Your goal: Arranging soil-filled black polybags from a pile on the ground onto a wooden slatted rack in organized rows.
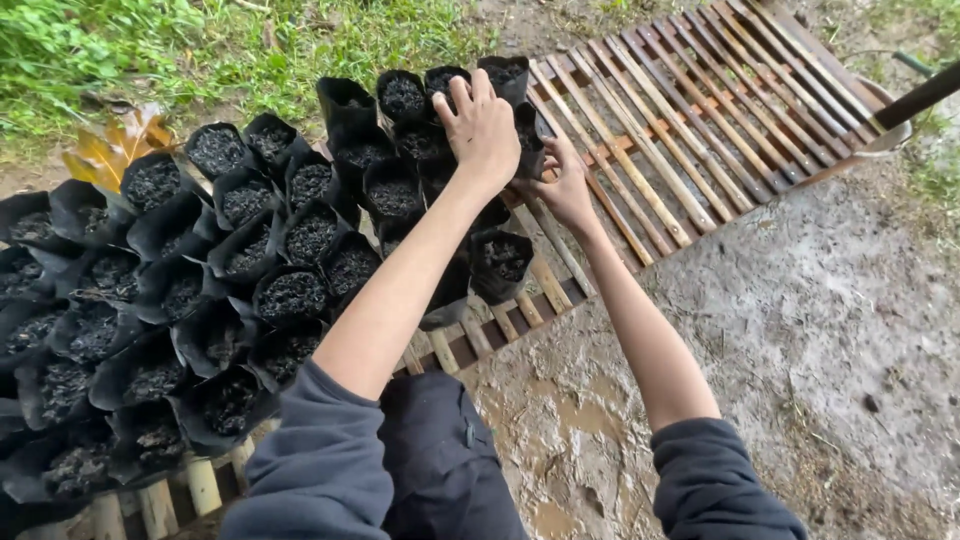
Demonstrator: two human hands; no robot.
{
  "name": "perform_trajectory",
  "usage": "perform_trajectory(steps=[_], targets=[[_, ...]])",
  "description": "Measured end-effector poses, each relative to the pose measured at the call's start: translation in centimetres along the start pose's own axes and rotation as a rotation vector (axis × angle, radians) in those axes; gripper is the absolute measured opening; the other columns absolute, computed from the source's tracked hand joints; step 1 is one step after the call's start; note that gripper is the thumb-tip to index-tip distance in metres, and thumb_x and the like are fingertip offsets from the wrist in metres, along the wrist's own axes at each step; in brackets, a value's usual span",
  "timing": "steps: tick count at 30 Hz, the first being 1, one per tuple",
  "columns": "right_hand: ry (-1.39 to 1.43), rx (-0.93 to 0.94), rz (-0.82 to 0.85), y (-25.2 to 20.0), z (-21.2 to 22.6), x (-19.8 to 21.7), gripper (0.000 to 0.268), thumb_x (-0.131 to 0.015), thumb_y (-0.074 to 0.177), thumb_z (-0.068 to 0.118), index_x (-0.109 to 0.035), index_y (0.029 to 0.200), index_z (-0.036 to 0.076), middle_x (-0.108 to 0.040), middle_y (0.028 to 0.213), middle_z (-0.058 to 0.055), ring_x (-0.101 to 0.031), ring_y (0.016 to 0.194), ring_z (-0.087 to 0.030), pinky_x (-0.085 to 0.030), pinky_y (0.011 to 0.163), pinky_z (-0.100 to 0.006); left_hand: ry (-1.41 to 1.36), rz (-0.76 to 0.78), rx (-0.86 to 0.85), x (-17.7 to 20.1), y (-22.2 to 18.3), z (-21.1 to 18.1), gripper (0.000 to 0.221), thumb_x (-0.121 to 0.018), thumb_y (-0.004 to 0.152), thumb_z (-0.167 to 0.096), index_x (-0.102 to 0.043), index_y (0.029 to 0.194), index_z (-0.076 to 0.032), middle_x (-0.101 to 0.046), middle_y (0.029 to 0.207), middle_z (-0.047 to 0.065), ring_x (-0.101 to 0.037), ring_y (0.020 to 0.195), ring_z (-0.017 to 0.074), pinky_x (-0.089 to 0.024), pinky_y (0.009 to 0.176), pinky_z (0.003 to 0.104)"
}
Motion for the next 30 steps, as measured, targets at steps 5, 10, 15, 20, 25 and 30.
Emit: perform_trajectory(steps=[5, 10, 15, 20, 25, 30], targets=[[0.030, -0.015, 0.203, -2.8, 5.0, 1.5, 0.064, -0.088, 0.072, 0.039, -0.062, 0.123, 0.010, -0.071, 0.116, -0.008, -0.065, 0.113, -0.022, -0.046, 0.108, -0.039, 0.006, -0.009, -0.103, 1.7, -1.5, 0.4, 0.027, -0.081, 0.079, -0.041, -0.077, 0.088, -0.016, -0.046, 0.130, 0.008, -0.036, 0.123, 0.0327, -0.026, 0.111, 0.060], [-0.127, -0.089, 0.250, -2.9, 1.6, 0.3, 0.084, -0.087, 0.073, 0.037, -0.051, 0.143, 0.010, -0.065, 0.119, -0.009, -0.060, 0.115, -0.024, -0.043, 0.110, -0.046, -0.131, -0.038, -0.098, 5.4, -2.9, 2.4, 0.019, -0.078, 0.082, -0.033, -0.076, 0.080, -0.015, -0.052, 0.120, 0.004, -0.038, 0.120, 0.0304, -0.025, 0.112, 0.061], [-0.069, -0.049, 0.225, -3.2, 1.4, -0.2, 0.077, -0.089, 0.074, 0.028, -0.054, 0.140, 0.011, -0.062, 0.134, -0.015, -0.059, 0.127, -0.031, -0.043, 0.113, -0.049, -0.299, -0.187, 0.043, 6.4, -0.8, 7.9, 0.017, -0.076, 0.085, -0.038, -0.073, 0.082, -0.022, -0.053, 0.113, 0.002, -0.040, 0.115, 0.0289, -0.028, 0.106, 0.059], [0.005, -0.142, 0.352, -3.6, 2.1, -1.8, 0.077, -0.081, 0.078, 0.020, -0.047, 0.146, 0.013, -0.047, 0.156, -0.017, -0.042, 0.146, -0.038, -0.035, 0.118, -0.053, -0.297, -0.190, 0.025, 5.9, -1.0, 10.4, 0.009, -0.073, 0.088, -0.030, -0.077, 0.084, -0.023, -0.047, 0.108, 0.005, -0.038, 0.110, 0.0319, -0.026, 0.098, 0.059], [-0.054, -0.130, 0.295, -3.7, 1.3, -2.3, 0.074, -0.076, 0.082, 0.005, -0.046, 0.150, 0.010, -0.049, 0.151, -0.015, -0.048, 0.139, -0.031, -0.041, 0.116, -0.046, -0.267, -0.131, 0.024, 5.2, -1.9, 10.6, 0.007, -0.074, 0.088, -0.032, -0.078, 0.086, -0.026, -0.047, 0.112, 0.003, -0.038, 0.112, 0.0306, -0.027, 0.097, 0.055], [-0.080, -0.155, 0.284, -4.0, 0.9, -2.6, 0.071, -0.070, 0.087, 0.003, -0.044, 0.152, 0.011, -0.047, 0.144, -0.016, -0.049, 0.135, -0.028, -0.047, 0.112, -0.043, -0.271, -0.114, 0.017, 4.9, -2.7, 10.4, 0.007, -0.073, 0.088, -0.031, -0.076, 0.086, -0.025, -0.046, 0.112, 0.003, -0.038, 0.111, 0.0290, -0.027, 0.098, 0.054]])
Point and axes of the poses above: each hand's wrist, its own y-axis towards the middle knuckle, its own x-axis out of the back of the hand, z = x × y, the point moved 3 cm from there along y, towards the middle knuckle
